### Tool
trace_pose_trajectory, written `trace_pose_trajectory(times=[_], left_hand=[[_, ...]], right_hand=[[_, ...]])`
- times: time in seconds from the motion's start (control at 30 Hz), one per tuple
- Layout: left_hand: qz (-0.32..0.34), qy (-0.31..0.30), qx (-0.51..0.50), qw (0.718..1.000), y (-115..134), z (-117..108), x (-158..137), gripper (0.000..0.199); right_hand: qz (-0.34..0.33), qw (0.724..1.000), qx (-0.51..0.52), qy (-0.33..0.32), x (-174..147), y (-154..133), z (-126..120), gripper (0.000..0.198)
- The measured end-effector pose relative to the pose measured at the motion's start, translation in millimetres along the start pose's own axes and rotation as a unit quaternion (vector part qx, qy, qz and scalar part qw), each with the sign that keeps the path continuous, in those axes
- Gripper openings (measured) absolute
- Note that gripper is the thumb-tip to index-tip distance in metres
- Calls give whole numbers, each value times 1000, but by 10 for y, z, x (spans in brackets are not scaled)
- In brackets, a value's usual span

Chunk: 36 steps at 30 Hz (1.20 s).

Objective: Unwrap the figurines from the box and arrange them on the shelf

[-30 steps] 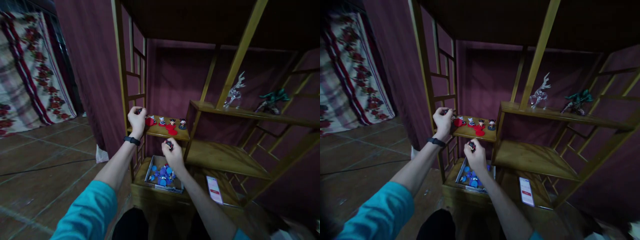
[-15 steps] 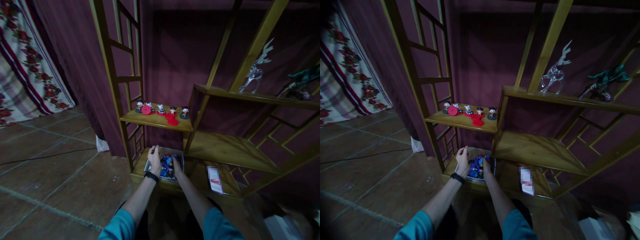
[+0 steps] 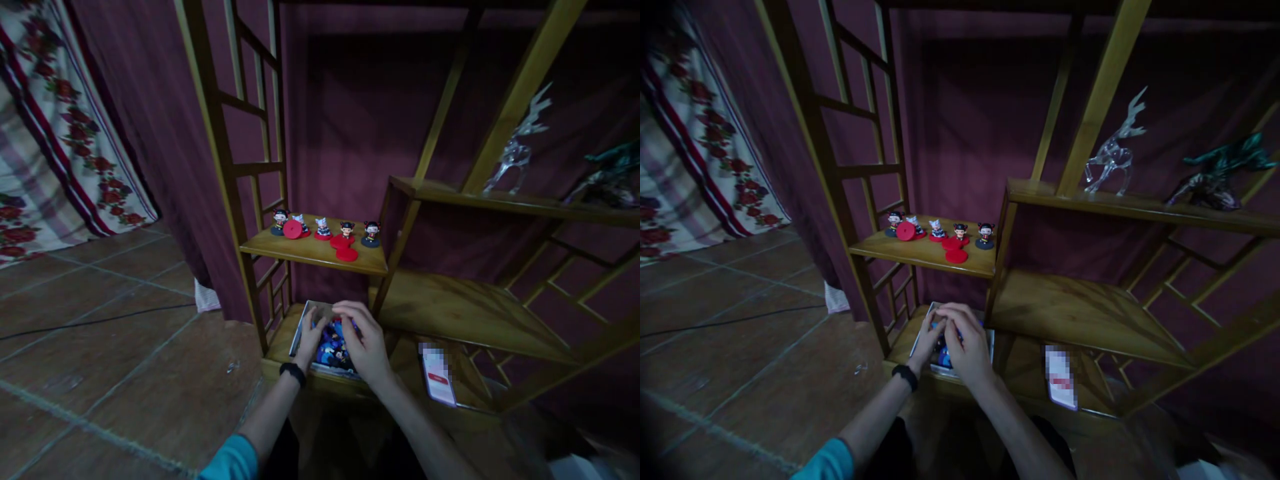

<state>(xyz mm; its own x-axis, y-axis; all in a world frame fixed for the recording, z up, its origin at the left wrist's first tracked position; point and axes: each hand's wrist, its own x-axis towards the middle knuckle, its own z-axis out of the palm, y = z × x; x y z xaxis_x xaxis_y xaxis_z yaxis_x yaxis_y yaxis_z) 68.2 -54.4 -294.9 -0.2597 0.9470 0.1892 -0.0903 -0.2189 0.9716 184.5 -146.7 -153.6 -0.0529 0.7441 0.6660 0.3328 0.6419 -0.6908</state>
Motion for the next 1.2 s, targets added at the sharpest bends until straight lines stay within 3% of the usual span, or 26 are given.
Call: trace_pose_trajectory(times=[0.07,0.13,0.2,0.27,0.37,0.43,0.53,0.63,0.83,0.97,1.1,1.2], left_hand=[[122,-24,110,986,246,-91,-114,24],[246,-63,177,951,663,-188,-220,23],[361,-55,217,905,1230,-283,-237,26],[449,5,229,864,1848,-348,-90,25],[456,56,279,843,2562,-350,408,28],[423,52,343,837,2781,-310,782,37],[340,29,444,829,2827,-251,1165,52],[291,-17,516,806,2780,-222,1295,60],[318,-86,552,766,2709,-203,1433,45],[344,-146,535,758,2648,-132,1599,26],[357,-164,501,771,2634,-65,1662,12],[331,-128,461,813,2645,-70,1658,7]], right_hand=[[-85,995,-57,20,315,-347,-118,32],[-131,982,-125,47,676,-550,-201,35],[-141,969,-191,61,1050,-618,-244,35],[-113,958,-252,78,1388,-585,-252,36],[-4,939,-328,99,1744,-438,-224,41],[83,929,-350,84,1872,-336,-208,48],[158,922,-353,25,1971,-233,-208,59],[134,923,-359,-42,2035,-192,-199,61],[7,918,-366,-151,2115,-176,-87,47],[-7,907,-389,-163,2157,-147,-35,32],[38,893,-427,-138,2204,-111,11,28],[69,892,-436,-99,2225,-88,31,27]])
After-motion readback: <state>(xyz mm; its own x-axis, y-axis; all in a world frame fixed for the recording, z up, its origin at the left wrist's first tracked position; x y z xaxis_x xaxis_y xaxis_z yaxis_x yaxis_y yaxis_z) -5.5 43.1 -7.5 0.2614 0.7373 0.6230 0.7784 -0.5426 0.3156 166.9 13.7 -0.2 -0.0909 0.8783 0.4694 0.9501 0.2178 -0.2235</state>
